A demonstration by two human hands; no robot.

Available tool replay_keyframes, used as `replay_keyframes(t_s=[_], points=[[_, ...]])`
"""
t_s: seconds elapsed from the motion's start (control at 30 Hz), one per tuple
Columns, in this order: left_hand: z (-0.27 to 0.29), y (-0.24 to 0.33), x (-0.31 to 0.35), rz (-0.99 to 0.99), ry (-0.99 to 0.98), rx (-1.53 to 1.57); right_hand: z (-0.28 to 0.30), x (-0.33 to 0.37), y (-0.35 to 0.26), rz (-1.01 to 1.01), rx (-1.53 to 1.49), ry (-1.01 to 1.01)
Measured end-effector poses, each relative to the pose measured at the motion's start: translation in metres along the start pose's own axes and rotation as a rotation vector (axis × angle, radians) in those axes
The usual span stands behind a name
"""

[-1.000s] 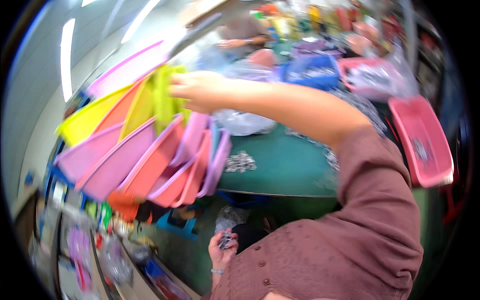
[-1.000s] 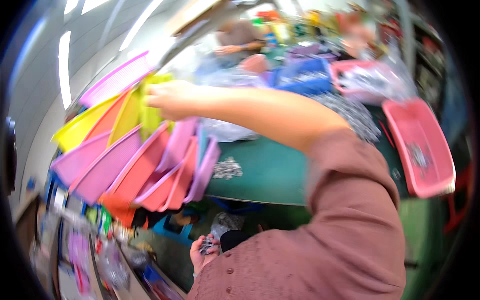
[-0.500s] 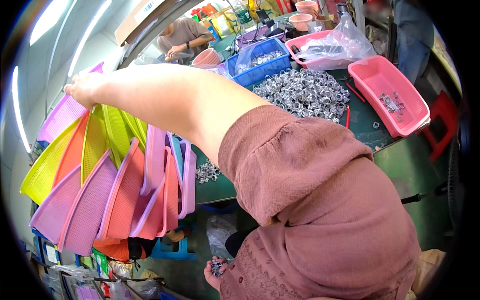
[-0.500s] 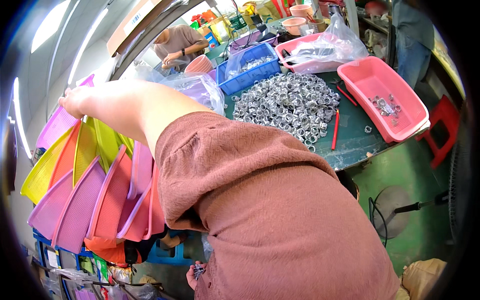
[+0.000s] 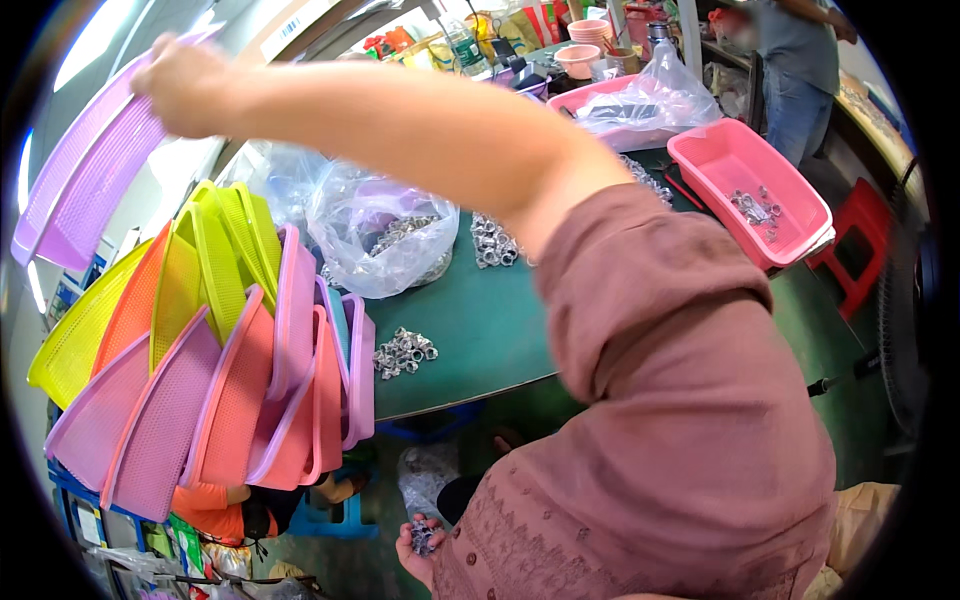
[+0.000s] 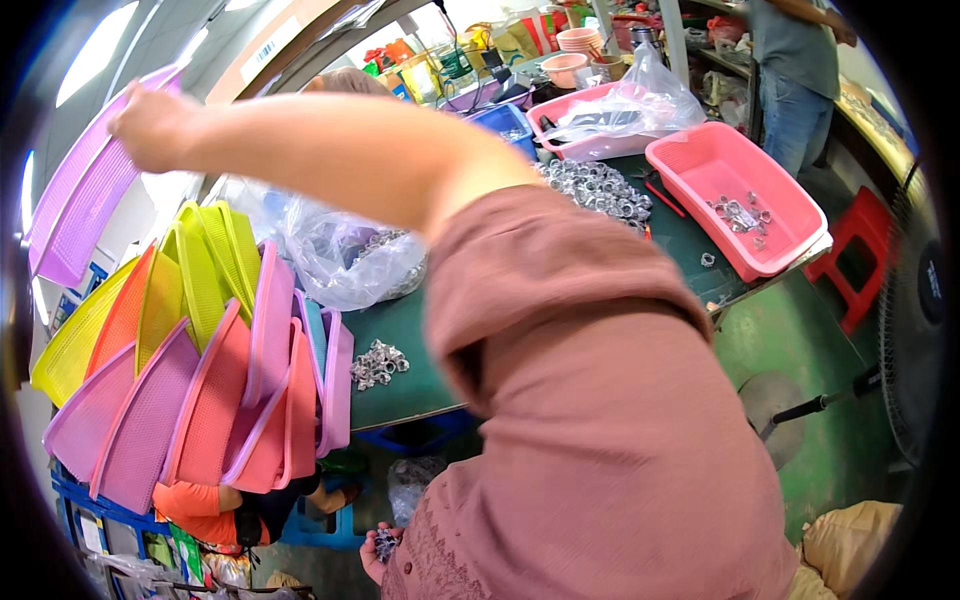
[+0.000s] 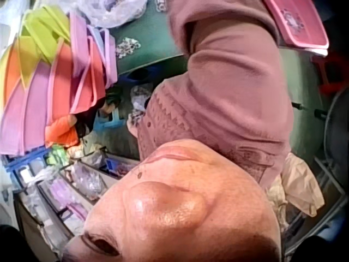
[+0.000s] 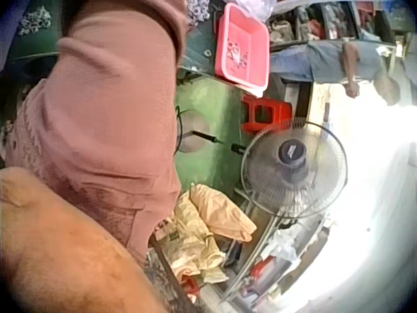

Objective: The person picks up small metal rings and flower-shaped pieces from a large pile on a workstation and joins them together by hand. They pick up a plastic bin from a stack, place the finished items into it, and repeat the assembly process one item at a time.

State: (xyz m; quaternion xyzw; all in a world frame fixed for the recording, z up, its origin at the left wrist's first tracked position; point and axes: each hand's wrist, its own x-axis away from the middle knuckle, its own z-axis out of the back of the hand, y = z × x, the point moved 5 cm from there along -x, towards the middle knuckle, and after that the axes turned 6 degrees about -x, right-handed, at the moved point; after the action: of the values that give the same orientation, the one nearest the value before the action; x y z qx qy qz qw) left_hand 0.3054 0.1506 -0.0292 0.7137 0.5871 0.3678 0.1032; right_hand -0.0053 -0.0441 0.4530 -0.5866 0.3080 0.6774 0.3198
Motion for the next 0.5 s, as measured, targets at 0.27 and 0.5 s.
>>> replay_keyframes(t_s=[0.27, 0.5], points=[[-0.069, -0.033, -0.019, 0.232, -0.119, -0.198, 0.243, 0.165, 0.112, -0.027, 0.0, -0.31], [-0.206, -0.094, -0.067, 0.356, -0.459, -0.407, 0.329, 0.297, 0.289, -0.304, 0.29, -0.458]])
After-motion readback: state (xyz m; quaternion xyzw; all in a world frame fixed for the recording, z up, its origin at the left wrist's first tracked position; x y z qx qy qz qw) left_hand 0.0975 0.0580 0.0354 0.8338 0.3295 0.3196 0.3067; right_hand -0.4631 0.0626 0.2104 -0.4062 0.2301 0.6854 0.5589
